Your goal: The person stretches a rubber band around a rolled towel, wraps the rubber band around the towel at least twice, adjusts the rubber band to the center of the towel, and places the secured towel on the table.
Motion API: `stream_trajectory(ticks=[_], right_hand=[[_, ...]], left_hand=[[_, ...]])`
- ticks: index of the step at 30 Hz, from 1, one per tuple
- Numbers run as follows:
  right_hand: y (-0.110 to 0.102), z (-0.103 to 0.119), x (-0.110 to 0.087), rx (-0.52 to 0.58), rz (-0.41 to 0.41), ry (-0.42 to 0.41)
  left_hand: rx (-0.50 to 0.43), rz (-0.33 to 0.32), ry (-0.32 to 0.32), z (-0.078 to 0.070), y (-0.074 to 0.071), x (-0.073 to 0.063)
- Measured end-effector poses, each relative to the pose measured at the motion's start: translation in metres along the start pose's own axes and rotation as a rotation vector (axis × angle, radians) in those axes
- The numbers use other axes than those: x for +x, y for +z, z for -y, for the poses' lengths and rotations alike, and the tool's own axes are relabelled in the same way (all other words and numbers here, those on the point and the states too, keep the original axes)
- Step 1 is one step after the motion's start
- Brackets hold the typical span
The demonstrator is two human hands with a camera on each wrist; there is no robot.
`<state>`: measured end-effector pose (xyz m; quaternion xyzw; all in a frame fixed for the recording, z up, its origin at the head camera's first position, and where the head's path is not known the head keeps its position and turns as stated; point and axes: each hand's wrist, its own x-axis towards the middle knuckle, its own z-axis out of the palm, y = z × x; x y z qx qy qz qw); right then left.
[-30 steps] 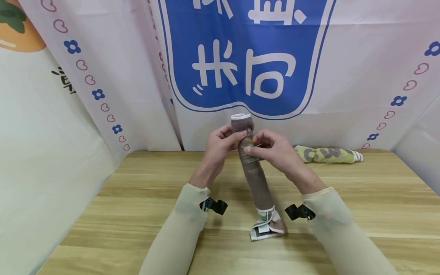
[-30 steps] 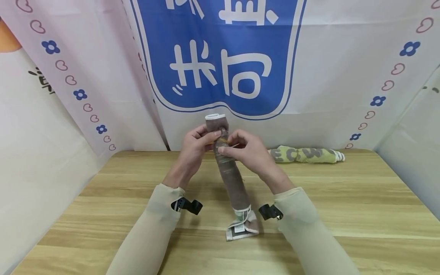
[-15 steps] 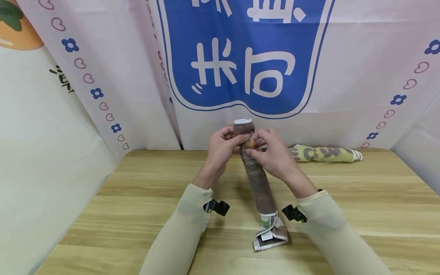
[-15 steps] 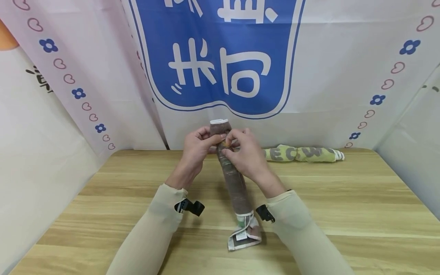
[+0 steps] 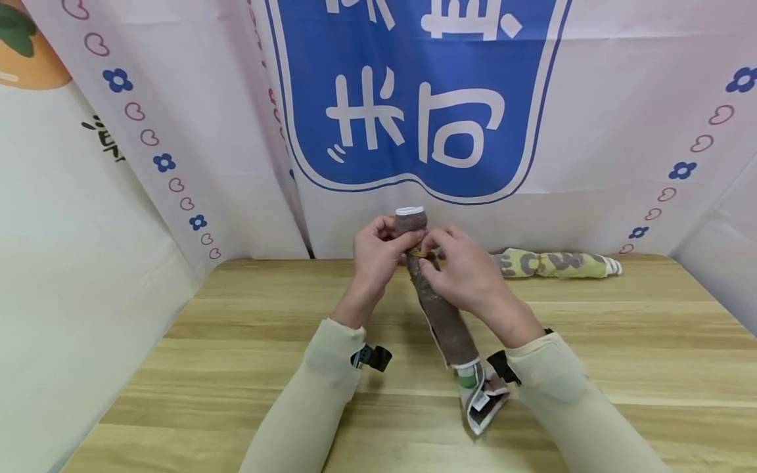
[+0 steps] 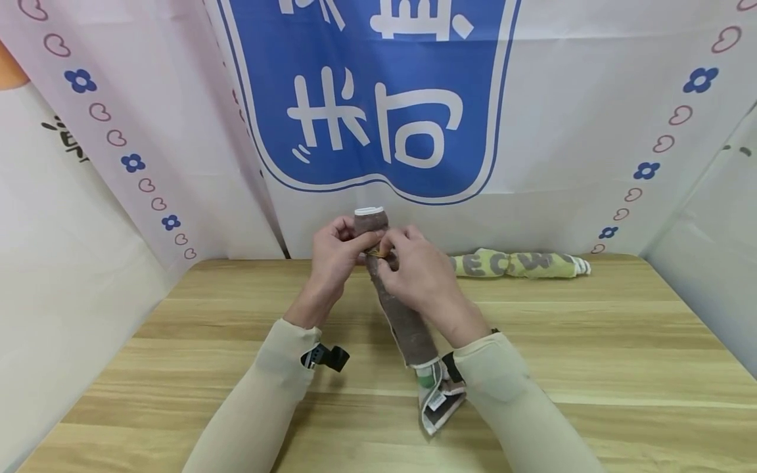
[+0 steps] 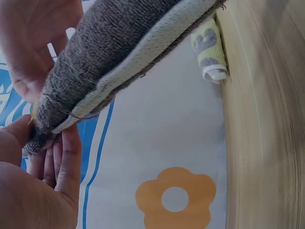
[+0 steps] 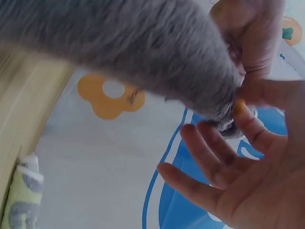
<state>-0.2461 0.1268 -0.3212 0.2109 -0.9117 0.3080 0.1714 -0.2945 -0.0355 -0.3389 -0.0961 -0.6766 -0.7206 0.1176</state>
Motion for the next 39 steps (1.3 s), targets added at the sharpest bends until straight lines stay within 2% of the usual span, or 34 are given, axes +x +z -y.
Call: stream_trajectory(ticks=[6, 11, 16, 21, 25, 31, 35, 39], right_hand=[[-0.001, 0.002, 0.000, -0.040, 0.061, 0.065], [-0.004, -0.002, 0.001, 0.002, 0.046, 0.089], [-0.010, -0.012, 0.002, 0.159, 0.039, 0.088], [-0.014, -0.021, 0.004, 0.390, 0.086, 0.088], [-0.015, -0.026, 0.005, 0.498, 0.124, 0.097], [-0.015, -0.025, 0.005, 0.488, 0.151, 0.052], [-0.015, -0.024, 0.006, 0.444, 0.132, -0.016], [-0.013, -0.022, 0.006, 0.409, 0.107, -0.049]], left_hand=[[0.013, -0.002, 0.009, 0.000, 0.000, 0.000], [-0.074, 0.086, -0.019, 0.001, -0.005, 0.002], [-0.151, 0.207, -0.046, 0.004, -0.011, 0.006], [-0.129, 0.290, -0.074, 0.005, -0.015, 0.008], [-0.126, 0.339, -0.087, 0.005, -0.015, 0.009], [-0.138, 0.322, -0.071, 0.003, -0.014, 0.008], [-0.127, 0.296, -0.072, 0.001, -0.014, 0.006], [-0.137, 0.272, -0.071, 0.000, -0.014, 0.005]])
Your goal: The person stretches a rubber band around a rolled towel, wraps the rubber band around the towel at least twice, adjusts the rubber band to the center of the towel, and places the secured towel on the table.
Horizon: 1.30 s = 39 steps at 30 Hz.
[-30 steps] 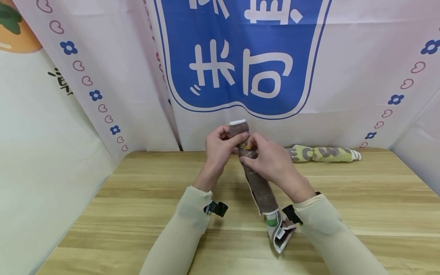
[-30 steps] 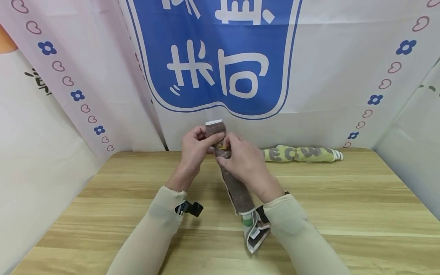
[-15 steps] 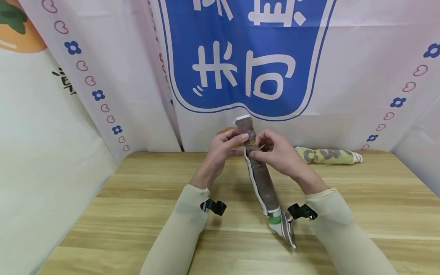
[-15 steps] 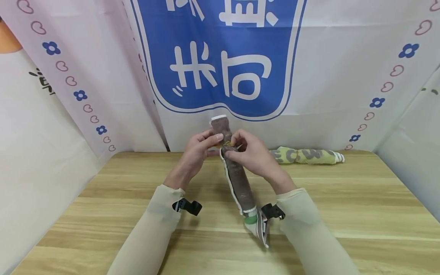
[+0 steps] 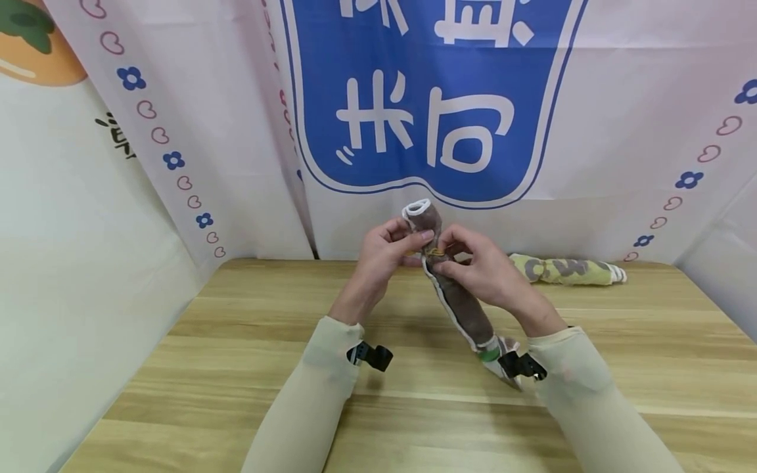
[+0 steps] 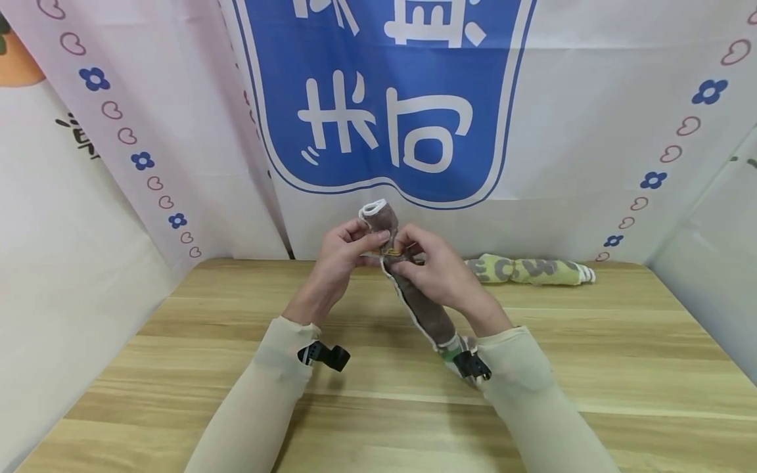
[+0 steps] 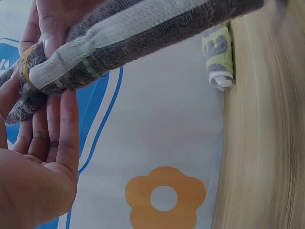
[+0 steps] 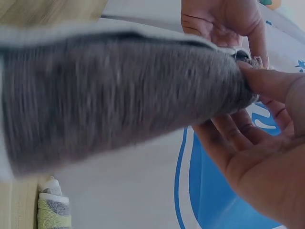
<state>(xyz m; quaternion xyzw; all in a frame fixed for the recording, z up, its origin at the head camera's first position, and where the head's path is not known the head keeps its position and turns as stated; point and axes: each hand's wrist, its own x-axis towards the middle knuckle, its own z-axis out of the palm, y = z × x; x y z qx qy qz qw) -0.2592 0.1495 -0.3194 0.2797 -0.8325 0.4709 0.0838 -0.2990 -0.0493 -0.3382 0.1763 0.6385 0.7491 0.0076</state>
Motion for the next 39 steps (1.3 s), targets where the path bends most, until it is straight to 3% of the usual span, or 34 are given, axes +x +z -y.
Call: stream_trajectory(ticks=[6, 14, 23, 30, 34, 36, 39], right_hand=[[0.004, 0.001, 0.000, -0.013, -0.034, -0.027], [0.010, 0.001, -0.001, -0.098, -0.088, -0.131], [0.012, 0.002, -0.001, -0.211, -0.086, -0.194], [0.015, 0.012, -0.003, -0.325, -0.085, -0.047], [0.017, 0.017, -0.003, -0.415, -0.092, -0.021], [0.017, 0.017, -0.003, -0.376, -0.092, -0.007], [0.014, 0.015, -0.004, -0.209, -0.100, 0.045]], left_hand=[[-0.007, -0.041, 0.017, 0.000, 0.002, 0.000], [0.000, -0.118, 0.032, -0.003, 0.007, 0.000], [0.036, -0.177, 0.017, -0.004, 0.010, -0.002], [0.057, -0.246, 0.026, -0.003, 0.012, -0.003], [0.064, -0.247, 0.039, -0.003, 0.011, -0.003], [0.059, -0.224, 0.040, -0.003, 0.010, -0.003], [0.012, -0.148, 0.025, -0.001, 0.005, -0.001]])
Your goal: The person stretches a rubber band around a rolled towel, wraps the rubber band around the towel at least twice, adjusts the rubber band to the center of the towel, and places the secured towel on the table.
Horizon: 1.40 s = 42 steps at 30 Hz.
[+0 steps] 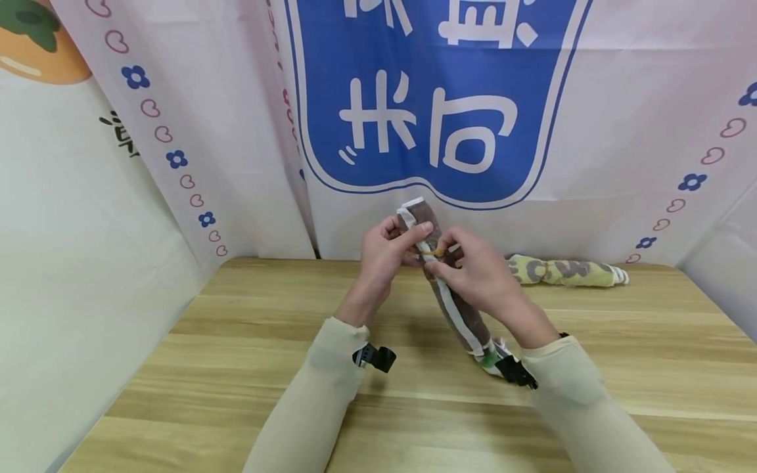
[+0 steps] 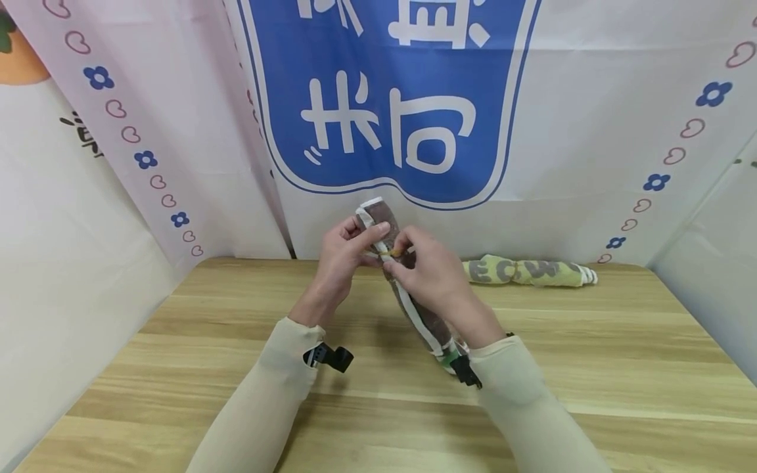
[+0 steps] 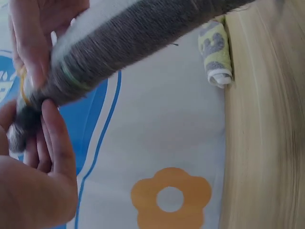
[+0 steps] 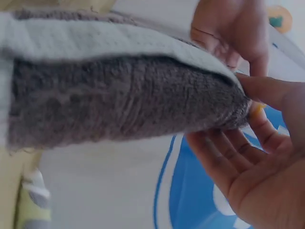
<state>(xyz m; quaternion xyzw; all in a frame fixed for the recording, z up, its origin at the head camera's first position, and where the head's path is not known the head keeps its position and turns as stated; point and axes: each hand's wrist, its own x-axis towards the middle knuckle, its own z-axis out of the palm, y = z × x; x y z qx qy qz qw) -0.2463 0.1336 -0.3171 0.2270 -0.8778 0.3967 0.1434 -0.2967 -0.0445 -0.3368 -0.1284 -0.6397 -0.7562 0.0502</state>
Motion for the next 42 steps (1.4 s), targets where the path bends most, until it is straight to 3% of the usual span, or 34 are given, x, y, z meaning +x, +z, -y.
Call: stream_trajectory(ticks=[6, 8, 11, 13, 16, 21, 28, 32, 38, 42], right_hand=[[-0.008, -0.006, 0.002, 0.312, 0.002, 0.113], [-0.009, -0.008, 0.002, 0.362, 0.020, 0.139], [-0.008, -0.009, 0.003, 0.394, 0.038, 0.173], [-0.007, -0.010, 0.003, 0.366, 0.038, 0.174], [-0.003, -0.009, 0.004, 0.296, 0.015, 0.103], [0.005, -0.004, 0.003, 0.145, -0.051, -0.038], [0.015, 0.001, 0.001, 0.001, -0.141, -0.119], [0.016, 0.003, 0.000, -0.053, -0.133, -0.079], [0.013, 0.008, -0.003, -0.156, -0.037, 0.087], [0.013, 0.011, -0.003, -0.241, -0.008, 0.124]], left_hand=[[-0.079, 0.191, -0.083, 0.002, -0.007, 0.005], [-0.070, 0.204, -0.094, 0.002, -0.007, 0.005], [-0.042, 0.151, -0.096, 0.003, -0.008, 0.005], [-0.025, 0.099, -0.098, 0.003, -0.008, 0.005], [-0.016, 0.043, -0.100, 0.004, -0.006, 0.004], [-0.013, -0.023, -0.078, 0.004, 0.000, 0.002], [0.015, -0.102, -0.060, 0.000, 0.007, -0.004], [0.051, -0.141, -0.020, -0.002, 0.010, -0.005], [0.085, -0.181, 0.024, -0.002, 0.012, -0.006], [0.087, -0.162, 0.013, -0.001, 0.010, -0.006]])
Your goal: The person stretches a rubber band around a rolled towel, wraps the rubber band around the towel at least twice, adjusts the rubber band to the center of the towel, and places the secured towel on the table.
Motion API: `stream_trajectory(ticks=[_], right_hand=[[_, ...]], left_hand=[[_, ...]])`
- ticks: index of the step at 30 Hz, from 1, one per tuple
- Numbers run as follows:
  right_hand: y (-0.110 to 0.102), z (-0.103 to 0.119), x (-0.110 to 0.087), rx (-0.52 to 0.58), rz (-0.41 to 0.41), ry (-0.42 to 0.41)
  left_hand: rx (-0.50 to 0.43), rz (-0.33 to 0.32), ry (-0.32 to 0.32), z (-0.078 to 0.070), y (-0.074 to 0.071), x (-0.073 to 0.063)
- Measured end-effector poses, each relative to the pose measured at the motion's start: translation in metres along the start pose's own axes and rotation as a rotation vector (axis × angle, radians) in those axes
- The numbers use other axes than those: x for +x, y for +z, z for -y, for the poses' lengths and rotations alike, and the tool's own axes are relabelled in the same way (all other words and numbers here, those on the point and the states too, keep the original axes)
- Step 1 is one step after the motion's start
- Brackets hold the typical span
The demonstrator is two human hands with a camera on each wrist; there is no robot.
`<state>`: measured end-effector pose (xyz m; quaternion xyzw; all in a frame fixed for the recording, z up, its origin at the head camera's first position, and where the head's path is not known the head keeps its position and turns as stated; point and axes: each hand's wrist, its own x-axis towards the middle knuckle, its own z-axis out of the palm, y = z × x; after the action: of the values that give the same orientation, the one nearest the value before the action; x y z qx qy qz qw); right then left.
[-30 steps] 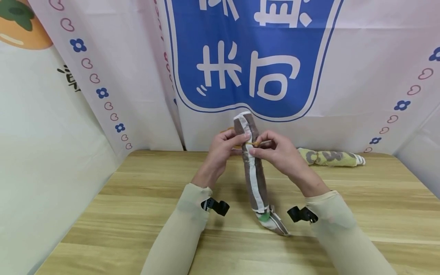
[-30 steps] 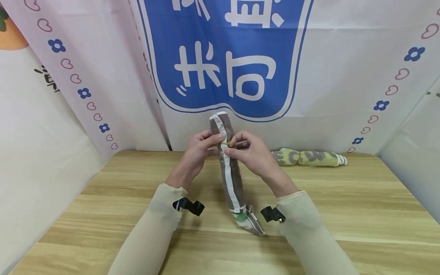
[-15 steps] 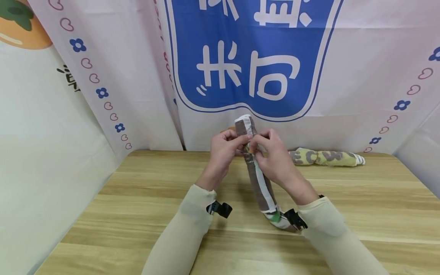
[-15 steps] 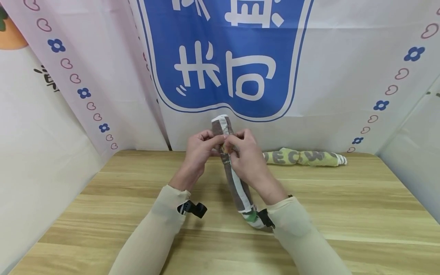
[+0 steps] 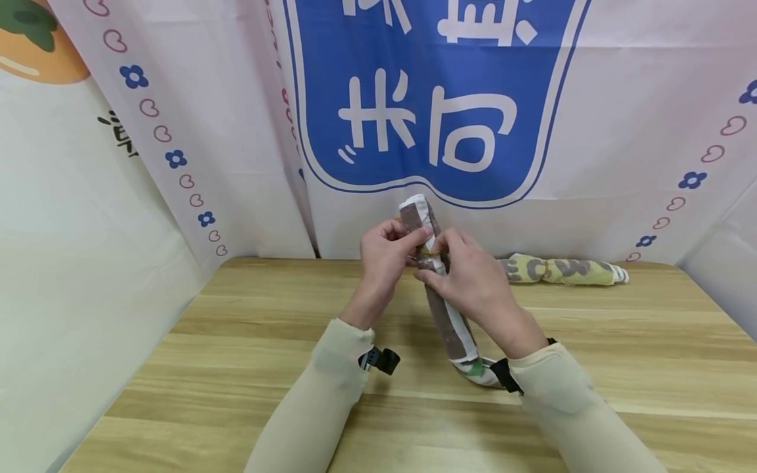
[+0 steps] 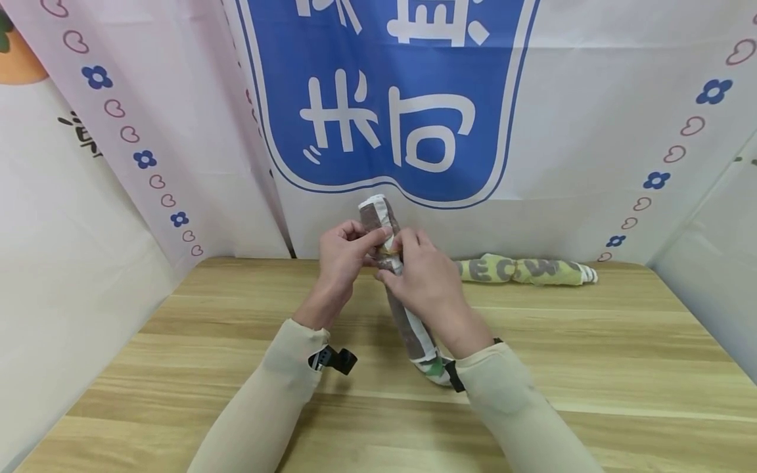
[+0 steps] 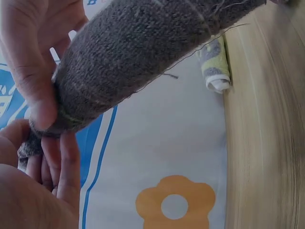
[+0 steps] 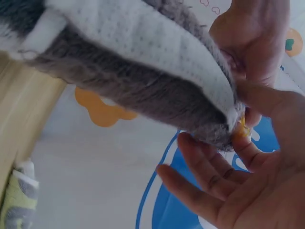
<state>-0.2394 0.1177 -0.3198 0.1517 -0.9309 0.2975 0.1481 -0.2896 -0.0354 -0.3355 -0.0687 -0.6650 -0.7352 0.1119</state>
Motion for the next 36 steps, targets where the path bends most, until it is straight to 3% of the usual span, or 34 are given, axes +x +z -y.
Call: stream_trajectory(ticks=[4, 14, 18, 24, 30, 36], right_hand=[[-0.003, -0.003, 0.002, 0.104, -0.016, -0.008], [-0.010, -0.020, 0.007, 0.657, 0.070, 0.092], [-0.011, -0.023, 0.009, 0.750, 0.107, 0.130], [-0.007, -0.024, 0.009, 0.614, 0.108, 0.030], [0.000, -0.017, 0.007, 0.401, -0.028, -0.129], [0.009, -0.007, 0.003, 0.113, -0.183, -0.259]], left_hand=[[-0.054, 0.087, -0.030, 0.003, -0.004, 0.005], [-0.203, 0.397, -0.021, 0.008, -0.019, 0.014], [-0.216, 0.419, -0.009, 0.006, -0.023, 0.015], [-0.132, 0.291, 0.004, 0.006, -0.020, 0.014], [-0.076, 0.201, 0.027, 0.006, -0.013, 0.012], [0.006, 0.130, 0.040, 0.001, -0.010, 0.008]])
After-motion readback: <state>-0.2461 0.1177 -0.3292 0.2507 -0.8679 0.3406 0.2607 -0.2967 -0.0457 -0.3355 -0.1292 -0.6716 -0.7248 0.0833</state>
